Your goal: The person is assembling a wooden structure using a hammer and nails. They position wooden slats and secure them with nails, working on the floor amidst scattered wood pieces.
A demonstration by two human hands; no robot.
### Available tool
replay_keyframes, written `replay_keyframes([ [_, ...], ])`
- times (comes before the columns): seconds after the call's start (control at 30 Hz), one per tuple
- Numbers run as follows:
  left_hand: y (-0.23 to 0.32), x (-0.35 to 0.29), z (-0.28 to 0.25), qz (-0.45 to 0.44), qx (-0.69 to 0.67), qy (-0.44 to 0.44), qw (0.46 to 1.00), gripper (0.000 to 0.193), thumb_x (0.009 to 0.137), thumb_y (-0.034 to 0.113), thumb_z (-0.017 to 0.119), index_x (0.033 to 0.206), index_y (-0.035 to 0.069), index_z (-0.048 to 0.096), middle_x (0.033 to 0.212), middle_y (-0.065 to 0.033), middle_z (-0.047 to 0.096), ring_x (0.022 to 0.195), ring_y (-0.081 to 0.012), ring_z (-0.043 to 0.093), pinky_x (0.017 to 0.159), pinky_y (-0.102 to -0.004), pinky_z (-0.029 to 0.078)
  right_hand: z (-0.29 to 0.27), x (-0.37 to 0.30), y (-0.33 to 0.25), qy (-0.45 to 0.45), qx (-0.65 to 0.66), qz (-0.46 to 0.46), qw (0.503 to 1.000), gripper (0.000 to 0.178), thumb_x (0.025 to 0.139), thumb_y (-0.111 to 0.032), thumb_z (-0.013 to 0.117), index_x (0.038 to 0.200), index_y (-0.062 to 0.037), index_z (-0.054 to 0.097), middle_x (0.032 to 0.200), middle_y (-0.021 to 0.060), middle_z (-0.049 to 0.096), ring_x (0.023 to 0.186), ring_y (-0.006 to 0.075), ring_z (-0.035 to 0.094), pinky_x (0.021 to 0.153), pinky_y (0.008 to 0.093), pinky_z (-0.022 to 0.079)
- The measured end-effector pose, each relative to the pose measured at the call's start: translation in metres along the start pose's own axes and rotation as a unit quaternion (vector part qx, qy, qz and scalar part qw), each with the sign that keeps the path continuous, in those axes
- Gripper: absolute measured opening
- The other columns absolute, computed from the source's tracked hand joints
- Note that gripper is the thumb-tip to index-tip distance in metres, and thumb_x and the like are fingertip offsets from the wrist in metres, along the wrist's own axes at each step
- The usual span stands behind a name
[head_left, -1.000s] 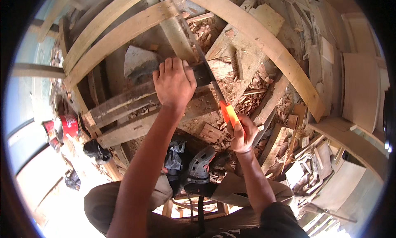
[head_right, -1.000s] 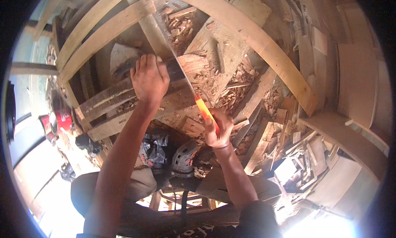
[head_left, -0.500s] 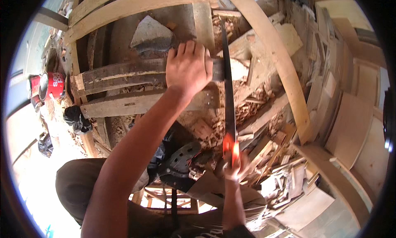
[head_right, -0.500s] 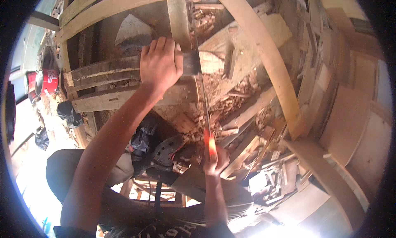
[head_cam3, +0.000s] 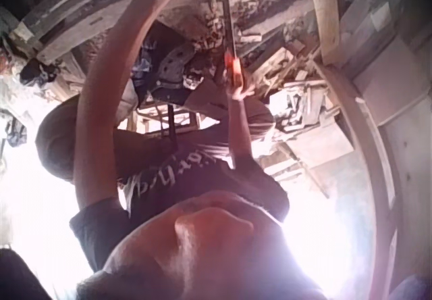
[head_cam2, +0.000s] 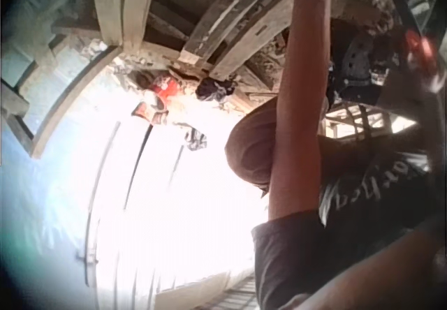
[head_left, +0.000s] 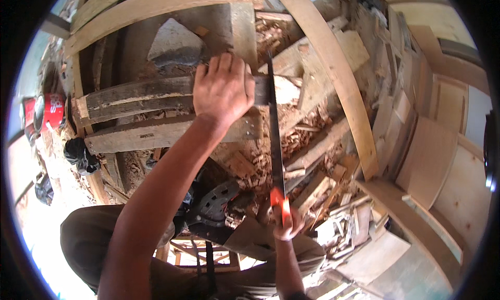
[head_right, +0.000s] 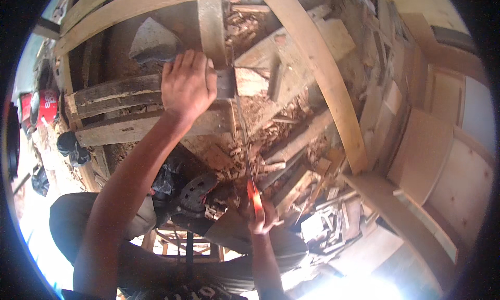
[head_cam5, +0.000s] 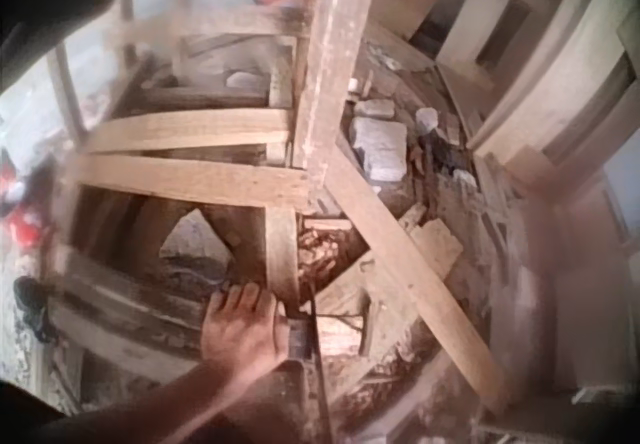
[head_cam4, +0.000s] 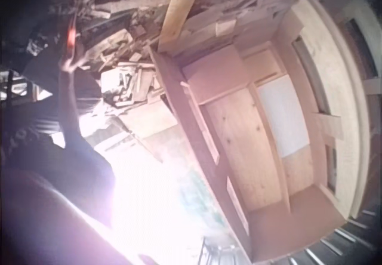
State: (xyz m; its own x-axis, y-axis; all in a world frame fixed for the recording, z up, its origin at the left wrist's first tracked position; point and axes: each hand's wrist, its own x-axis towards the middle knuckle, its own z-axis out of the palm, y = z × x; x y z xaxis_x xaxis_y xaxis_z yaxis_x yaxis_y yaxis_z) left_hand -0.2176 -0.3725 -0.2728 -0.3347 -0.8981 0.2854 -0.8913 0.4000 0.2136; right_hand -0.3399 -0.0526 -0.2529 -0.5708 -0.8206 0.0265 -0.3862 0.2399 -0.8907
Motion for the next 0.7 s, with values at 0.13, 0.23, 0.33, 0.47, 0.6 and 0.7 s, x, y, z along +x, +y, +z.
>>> replay_keyframes([
  [0.13,0.001,0.003,0.004,-0.002,-0.016,0.020,1.000,0.014,0.091,0.021,0.059,0.087,0.008,0.062,0.088,-0.0097,0.061,0.086,-0.0285,0.062,0.078,-0.0441,0.046,0.081,0.090,-0.012,0.005,0.062,-0.008,0.998,0.046,0.098,-0.044,0.062,0.082,-0.0005,0.063,0.060,0.0059,0.054,0.054,0.0160,0.052,0.050,0.0321,0.039],
  [0.23,-0.004,0.001,0.001,0.002,-0.017,0.027,1.000,0.016,0.091,0.022,0.059,0.085,0.008,0.062,0.086,-0.0098,0.061,0.084,-0.0282,0.062,0.077,-0.0428,0.047,0.049,0.046,0.000,-0.002,0.014,0.027,1.000,0.056,0.101,-0.052,0.053,0.080,-0.0007,0.064,0.060,0.0027,0.058,0.054,0.0171,0.055,0.051,0.0328,0.041],
  [0.33,-0.001,0.004,0.000,-0.005,-0.011,0.038,0.999,0.017,0.091,0.022,0.058,0.085,0.007,0.063,0.086,-0.0094,0.061,0.083,-0.0273,0.062,0.076,-0.0416,0.047,-0.012,-0.016,0.033,-0.037,0.014,-0.027,0.999,0.039,0.100,-0.034,0.056,0.100,0.0009,0.073,0.063,0.0049,0.060,0.054,0.0161,0.057,0.055,0.0286,0.047],
  [0.47,-0.001,0.001,0.001,-0.013,-0.006,0.017,1.000,0.018,0.092,0.024,0.058,0.087,0.008,0.065,0.091,-0.0091,0.064,0.088,-0.0258,0.063,0.079,-0.0425,0.047,0.046,0.059,-0.006,-0.003,0.053,0.058,0.997,0.055,0.102,-0.048,0.052,0.080,-0.0001,0.066,0.059,0.0006,0.056,0.052,0.0092,0.050,0.048,0.0285,0.036],
  [0.6,-0.003,0.000,0.003,-0.005,0.010,0.009,1.000,0.021,0.092,0.026,0.057,0.089,0.007,0.067,0.093,-0.0088,0.066,0.089,-0.0248,0.064,0.080,-0.0429,0.047,0.064,0.074,0.002,-0.010,0.053,-0.032,0.998,0.050,0.102,-0.046,0.050,0.081,-0.0026,0.061,0.059,0.0018,0.054,0.050,0.0119,0.047,0.048,0.0309,0.034],
  [0.7,-0.007,0.003,0.004,-0.003,0.011,0.030,0.999,0.021,0.092,0.025,0.058,0.088,0.007,0.067,0.090,-0.0087,0.066,0.086,-0.0252,0.064,0.079,-0.0421,0.048,-0.001,-0.006,0.021,-0.035,0.004,0.006,0.999,0.045,0.102,-0.040,0.050,0.083,-0.0019,0.063,0.065,0.0047,0.062,0.053,0.0144,0.052,0.052,0.0312,0.042],
])
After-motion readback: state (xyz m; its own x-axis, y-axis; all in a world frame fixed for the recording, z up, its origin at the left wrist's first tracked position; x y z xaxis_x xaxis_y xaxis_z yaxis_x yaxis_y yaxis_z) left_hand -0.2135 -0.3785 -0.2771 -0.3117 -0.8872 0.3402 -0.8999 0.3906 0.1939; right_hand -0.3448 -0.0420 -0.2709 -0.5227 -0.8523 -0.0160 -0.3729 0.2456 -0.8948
